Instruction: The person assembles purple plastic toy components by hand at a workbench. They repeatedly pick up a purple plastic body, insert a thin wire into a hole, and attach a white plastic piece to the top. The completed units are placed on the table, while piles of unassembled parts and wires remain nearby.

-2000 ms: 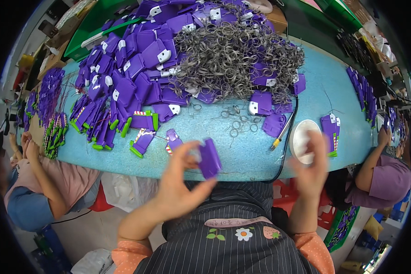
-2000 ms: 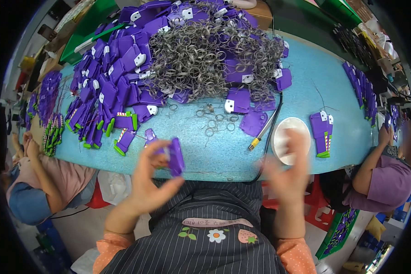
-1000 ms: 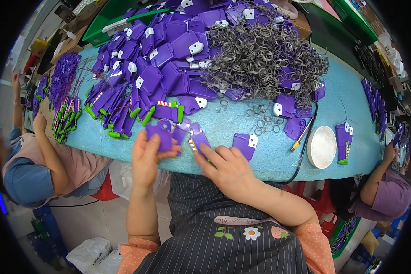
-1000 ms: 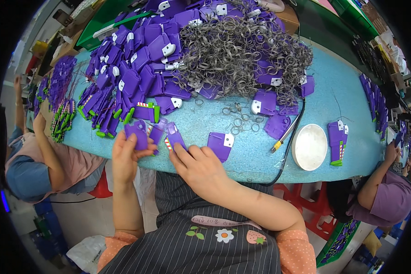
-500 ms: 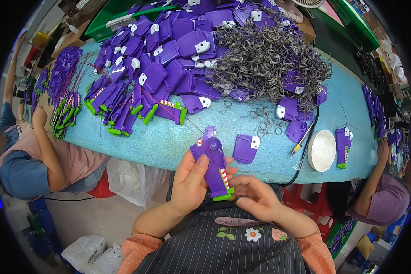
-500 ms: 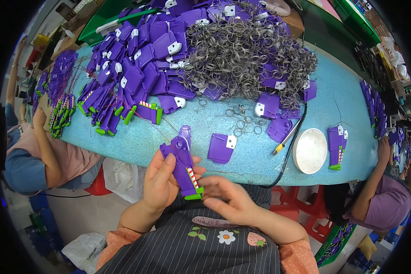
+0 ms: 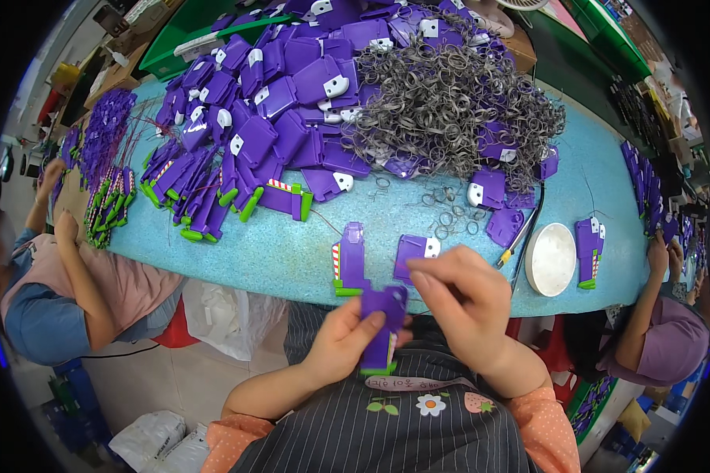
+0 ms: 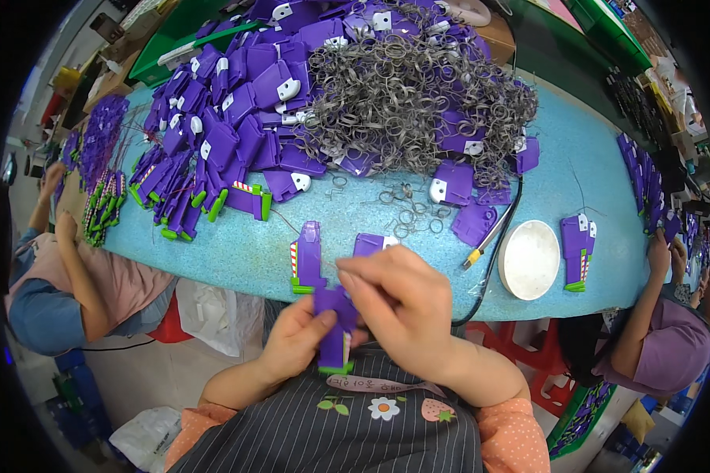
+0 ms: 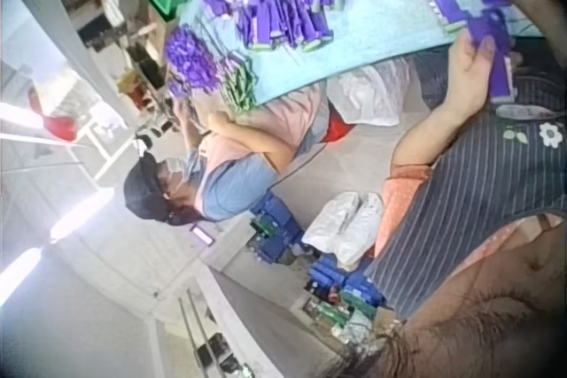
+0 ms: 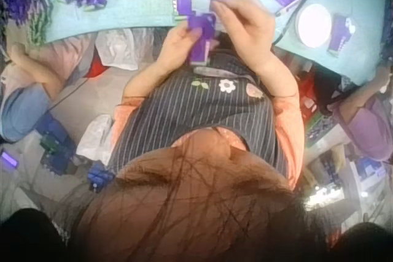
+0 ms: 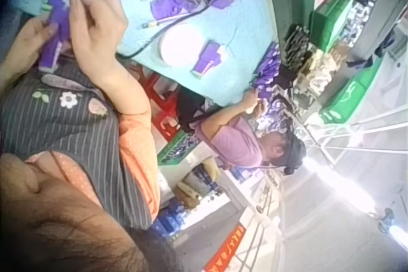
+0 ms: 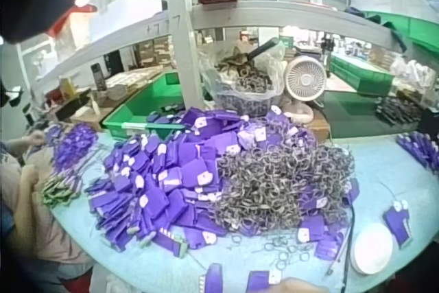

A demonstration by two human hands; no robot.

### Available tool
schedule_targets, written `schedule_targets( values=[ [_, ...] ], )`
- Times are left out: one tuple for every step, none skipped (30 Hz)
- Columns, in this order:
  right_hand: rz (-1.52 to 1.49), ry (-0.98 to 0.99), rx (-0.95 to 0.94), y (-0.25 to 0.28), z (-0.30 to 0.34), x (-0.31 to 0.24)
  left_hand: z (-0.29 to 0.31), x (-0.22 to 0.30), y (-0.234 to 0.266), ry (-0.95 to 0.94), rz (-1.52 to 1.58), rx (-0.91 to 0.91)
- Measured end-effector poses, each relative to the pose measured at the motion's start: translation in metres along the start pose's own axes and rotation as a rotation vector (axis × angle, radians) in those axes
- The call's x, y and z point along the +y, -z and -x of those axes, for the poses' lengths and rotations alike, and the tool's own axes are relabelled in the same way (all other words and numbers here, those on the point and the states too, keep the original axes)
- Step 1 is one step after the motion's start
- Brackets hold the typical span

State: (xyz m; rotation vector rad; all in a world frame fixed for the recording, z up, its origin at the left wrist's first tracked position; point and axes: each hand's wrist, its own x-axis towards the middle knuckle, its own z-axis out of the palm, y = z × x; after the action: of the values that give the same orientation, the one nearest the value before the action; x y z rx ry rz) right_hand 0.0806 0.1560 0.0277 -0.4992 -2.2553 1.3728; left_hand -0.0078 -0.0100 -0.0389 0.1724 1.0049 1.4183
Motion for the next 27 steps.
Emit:
schedule_targets(
  values=[
    [0.037,0.037,0.04,-0.002,0.008,-0.001,0.001,0.003,-0.003,-0.105,-0.005,0.018],
    [0.074,0.074,0.079,-0.005,0.016,0.001,0.002,0.009,-0.01,-0.21,-0.009,0.037],
    [0.111,0.111,0.117,-0.009,0.022,0.004,0.004,0.013,-0.014,-0.316,-0.013,0.056],
    [0.11,0.159,0.169,-0.013,0.025,0.005,0.006,0.015,-0.016,-0.332,-0.015,0.003],
    [0.148,0.211,0.192,-0.015,0.028,0.007,0.006,0.014,-0.018,-0.365,-0.048,0.009],
    [0.188,0.263,0.214,-0.017,0.031,0.009,0.007,0.011,-0.021,-0.398,-0.08,0.015],
    [0.224,0.315,0.235,-0.019,0.033,0.01,0.009,0.008,-0.024,-0.432,-0.114,0.023],
    [0.246,0.364,0.251,-0.02,0.03,0.012,0.011,0.004,-0.024,-0.442,-0.091,0.036],
    [0.265,0.34,0.244,-0.02,0.031,0.012,0.012,0.003,-0.026,-0.445,-0.107,0.045],
    [0.283,0.314,0.235,-0.021,0.032,0.013,0.014,0.004,-0.028,-0.447,-0.122,0.058],
    [0.3,0.289,0.226,-0.022,0.033,0.014,0.015,0.004,-0.029,-0.45,-0.138,0.07],
    [0.306,0.287,0.228,-0.022,0.034,0.014,0.016,0.003,-0.029,-0.458,-0.194,0.08],
    [0.313,0.281,0.231,-0.022,0.036,0.014,0.016,0.002,-0.027,-0.463,-0.25,0.087],
    [0.321,0.275,0.234,-0.022,0.037,0.015,0.016,0.001,-0.026,-0.467,-0.306,0.094],
    [0.326,0.274,0.228,-0.022,0.037,0.015,0.016,-0.001,-0.024,-0.472,-0.341,0.109],
    [0.333,0.272,0.22,-0.021,0.037,0.016,0.017,-0.003,-0.023,-0.476,-0.375,0.122],
    [0.34,0.27,0.213,-0.021,0.037,0.016,0.017,-0.004,-0.023,-0.479,-0.409,0.136],
    [0.324,0.254,0.218,-0.021,0.037,0.015,0.017,-0.003,-0.023,-0.477,-0.443,0.134],
    [0.311,0.238,0.222,-0.021,0.036,0.015,0.017,-0.002,-0.022,-0.475,-0.475,0.13],
    [0.297,0.222,0.226,-0.021,0.036,0.015,0.016,-0.001,-0.022,-0.473,-0.506,0.126],
    [0.316,0.22,0.214,-0.02,0.036,0.016,0.014,-0.001,-0.023,-0.453,-0.435,0.108],
    [0.333,0.22,0.202,-0.018,0.036,0.017,0.013,-0.001,-0.024,-0.434,-0.363,0.091],
    [0.351,0.219,0.189,-0.017,0.036,0.019,0.012,0.0,-0.024,-0.414,-0.292,0.075],
    [0.375,0.245,0.177,-0.016,0.035,0.02,0.012,0.0,-0.023,-0.406,-0.285,0.069],
    [0.398,0.27,0.164,-0.014,0.034,0.021,0.012,0.0,-0.022,-0.397,-0.277,0.066],
    [0.422,0.295,0.151,-0.014,0.033,0.021,0.012,-0.001,-0.022,-0.389,-0.27,0.062],
    [0.428,0.292,0.147,-0.013,0.033,0.021,0.011,-0.001,-0.022,-0.385,-0.26,0.063]
  ],
)
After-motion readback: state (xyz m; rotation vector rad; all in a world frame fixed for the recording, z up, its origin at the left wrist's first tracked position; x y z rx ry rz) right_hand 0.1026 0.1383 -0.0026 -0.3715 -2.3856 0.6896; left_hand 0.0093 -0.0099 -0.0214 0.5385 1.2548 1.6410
